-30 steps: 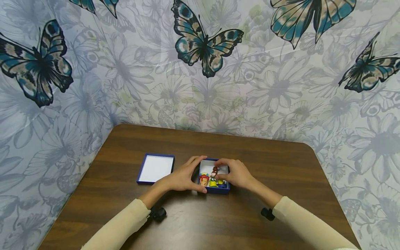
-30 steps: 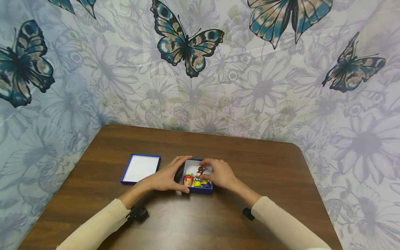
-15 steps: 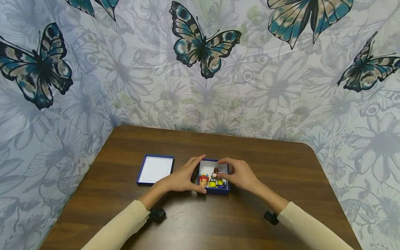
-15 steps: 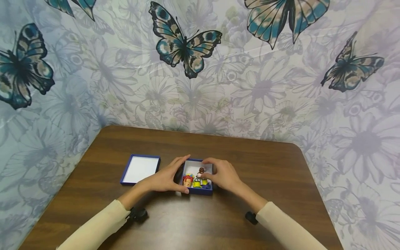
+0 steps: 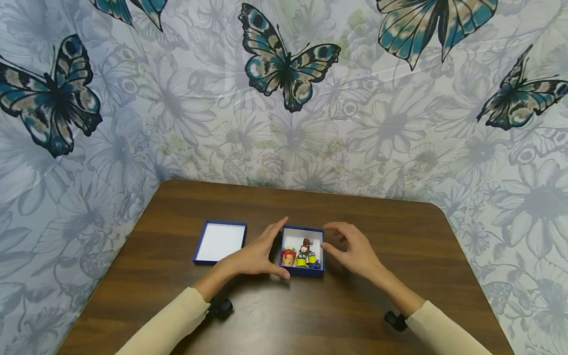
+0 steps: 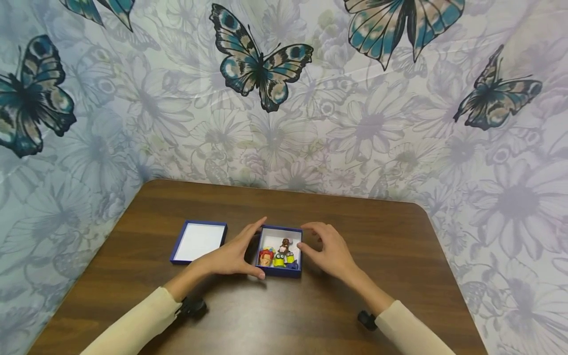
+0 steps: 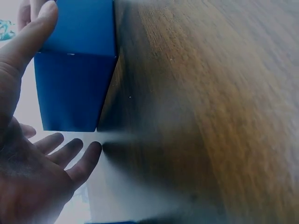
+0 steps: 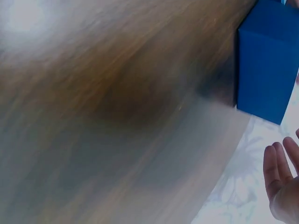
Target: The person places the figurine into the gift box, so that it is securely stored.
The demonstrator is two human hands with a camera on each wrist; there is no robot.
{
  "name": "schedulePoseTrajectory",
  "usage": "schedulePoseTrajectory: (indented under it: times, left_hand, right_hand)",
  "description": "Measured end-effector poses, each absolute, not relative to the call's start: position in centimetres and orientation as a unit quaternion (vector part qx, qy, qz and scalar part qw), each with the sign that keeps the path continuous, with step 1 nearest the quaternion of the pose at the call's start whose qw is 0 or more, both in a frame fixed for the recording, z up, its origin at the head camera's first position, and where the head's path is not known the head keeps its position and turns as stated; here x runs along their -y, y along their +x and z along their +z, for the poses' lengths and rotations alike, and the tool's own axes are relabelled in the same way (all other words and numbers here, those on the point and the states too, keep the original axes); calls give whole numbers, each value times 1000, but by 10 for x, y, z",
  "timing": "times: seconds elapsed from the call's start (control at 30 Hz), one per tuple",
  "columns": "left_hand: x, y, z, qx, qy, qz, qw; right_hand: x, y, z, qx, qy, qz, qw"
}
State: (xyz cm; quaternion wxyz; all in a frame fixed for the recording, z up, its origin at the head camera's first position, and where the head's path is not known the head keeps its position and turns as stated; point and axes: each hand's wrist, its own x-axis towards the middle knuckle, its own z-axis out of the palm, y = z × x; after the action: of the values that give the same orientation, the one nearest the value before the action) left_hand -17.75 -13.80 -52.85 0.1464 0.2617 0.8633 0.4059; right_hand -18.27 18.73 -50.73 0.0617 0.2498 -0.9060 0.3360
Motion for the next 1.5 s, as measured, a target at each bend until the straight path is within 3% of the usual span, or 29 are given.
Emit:
schedulePoseTrajectory:
  times: [0.27,0.5,0.97,1.5]
  left_hand:
    - [156,-161,-518,-892,250,359,117]
    - [179,-151,-513,-921,250,294,47]
    - [222,-143,-519,-949,210,229,-47]
    - [257,-140,-531,-957,173,229,-43]
  right_hand:
    - [-214,-177,-509,918,218,330,44]
    - [-224,-169,-512,929,216,296,42]
    - [-200,-160,-511,938,221,262,44]
    - [-145,-166,-490,922,279,268,5]
